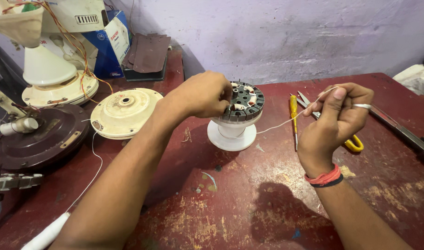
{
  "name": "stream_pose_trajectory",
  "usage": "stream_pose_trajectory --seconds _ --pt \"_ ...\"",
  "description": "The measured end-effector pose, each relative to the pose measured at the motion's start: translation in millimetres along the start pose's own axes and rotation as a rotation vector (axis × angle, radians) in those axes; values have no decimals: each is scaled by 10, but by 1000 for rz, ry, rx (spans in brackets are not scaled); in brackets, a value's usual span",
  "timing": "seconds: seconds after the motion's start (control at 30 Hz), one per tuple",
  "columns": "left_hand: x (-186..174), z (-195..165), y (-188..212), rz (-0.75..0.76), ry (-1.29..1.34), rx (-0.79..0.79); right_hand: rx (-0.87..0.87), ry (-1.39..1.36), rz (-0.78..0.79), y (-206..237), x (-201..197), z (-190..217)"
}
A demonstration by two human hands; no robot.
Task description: The person winds a thin white wire around the slots of a motor stator core. They repeatedly pull the wire through the slots and wrap it around the core, building up the coil layer by layer.
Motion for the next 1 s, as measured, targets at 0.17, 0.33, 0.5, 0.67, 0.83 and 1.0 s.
stream_pose_trajectory --seconds 0.17,0.33,0.5,0.67,0.83,1.0 --pt "4 -88 15 -36 -100 164 9 13 15 5 9 3" --pt "-45 -114 38 -55 -24 191 24 -4 26 6 22 -3" --pt "-49 -126 40 -2 -78 170 31 -14 34 12 27 0" --pt "-51 -93 35 -34 -117 180 22 28 41 8 34 11" --pt "0 3 -38 -125 -88 139 -13 30 76 49 75 69" --pt "-58 -33 -39 -292 -11 288 -67 81 191 69 217 145"
Point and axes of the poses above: each hand's wrist, its own y-axis away from the middle knuckle, its own x-axis out of the palm, z = x × y, the point moved 5 cm from there along -y, towards the middle knuckle, and after that the axes turned 11 degrees about y, right-handed, at the moved point
